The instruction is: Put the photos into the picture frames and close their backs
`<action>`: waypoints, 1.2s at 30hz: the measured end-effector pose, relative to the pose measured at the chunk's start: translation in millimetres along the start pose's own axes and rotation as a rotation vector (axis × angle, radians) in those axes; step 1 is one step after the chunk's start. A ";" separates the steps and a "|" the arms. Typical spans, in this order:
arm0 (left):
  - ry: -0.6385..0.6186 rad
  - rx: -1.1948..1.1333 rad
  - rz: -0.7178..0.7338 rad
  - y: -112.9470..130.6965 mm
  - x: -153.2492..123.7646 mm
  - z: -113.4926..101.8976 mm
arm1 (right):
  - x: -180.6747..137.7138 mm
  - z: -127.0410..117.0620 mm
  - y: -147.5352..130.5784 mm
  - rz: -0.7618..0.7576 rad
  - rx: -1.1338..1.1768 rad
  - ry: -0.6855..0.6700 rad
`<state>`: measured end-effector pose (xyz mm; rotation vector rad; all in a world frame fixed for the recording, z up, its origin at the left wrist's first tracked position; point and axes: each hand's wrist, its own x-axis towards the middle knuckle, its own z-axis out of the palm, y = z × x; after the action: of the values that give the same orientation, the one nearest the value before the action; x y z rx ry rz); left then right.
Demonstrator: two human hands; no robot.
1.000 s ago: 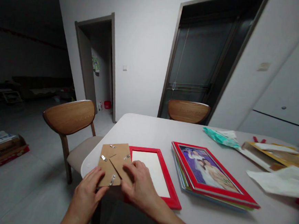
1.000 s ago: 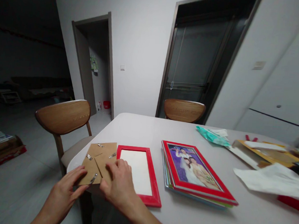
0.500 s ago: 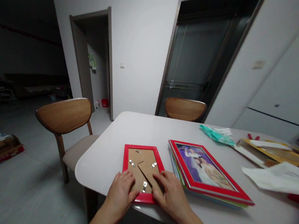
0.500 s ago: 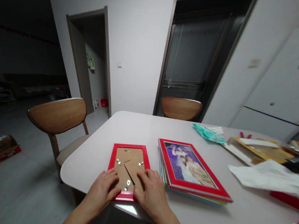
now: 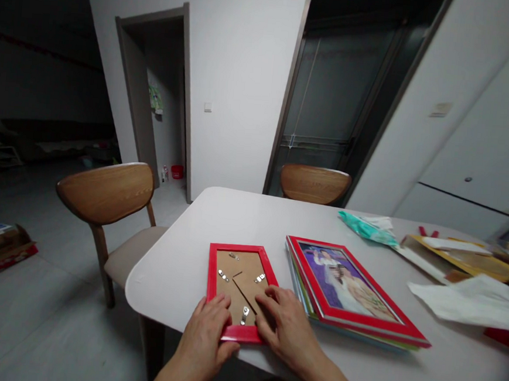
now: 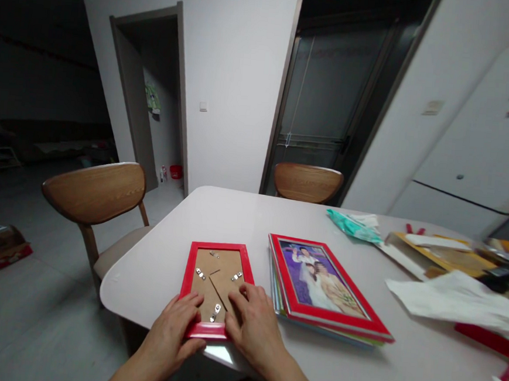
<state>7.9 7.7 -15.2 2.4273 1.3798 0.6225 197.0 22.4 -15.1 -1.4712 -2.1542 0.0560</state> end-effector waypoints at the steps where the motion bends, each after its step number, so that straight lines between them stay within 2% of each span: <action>1: -0.003 -0.002 -0.001 -0.6 0.1 -0.8 | 0.4 -1.2 -2.3 -0.037 0.007 -0.013; 7: -0.010 -0.015 -0.007 -5.9 0.0 -5.4 | 2.7 -9.0 -17.6 -0.249 0.030 -0.159; 13: -0.003 -0.029 -0.006 -7.7 0.4 -7.5 | 5.3 -13.5 -22.2 -0.268 0.025 -0.224; 19: -0.008 -0.070 -0.033 -8.3 -0.8 -8.9 | 3.5 -9.6 -19.5 -0.295 0.060 -0.215; 22: -0.004 -0.096 -0.048 -9.0 -1.4 -11.1 | 9.3 -4.0 -9.9 -0.196 0.056 -0.150; 25: 0.002 -0.100 -0.065 -7.8 -1.5 -13.6 | 22.0 0.4 0.8 -0.011 -0.046 -0.076; 27: 0.006 -0.091 -0.079 -6.4 -1.5 -13.8 | 30.6 2.1 4.6 0.063 -0.121 -0.078; 30: 0.022 -0.074 -0.098 -4.6 -1.8 -11.8 | 38.3 4.7 5.5 0.088 -0.166 -0.099; 36: 0.044 -0.070 -0.119 -4.0 -3.2 -9.4 | 35.3 11.6 10.8 0.084 -0.071 -0.062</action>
<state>-1.2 7.3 -9.5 2.2715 1.4812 0.6860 191.6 60.7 -14.5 -1.6199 -2.1626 0.0560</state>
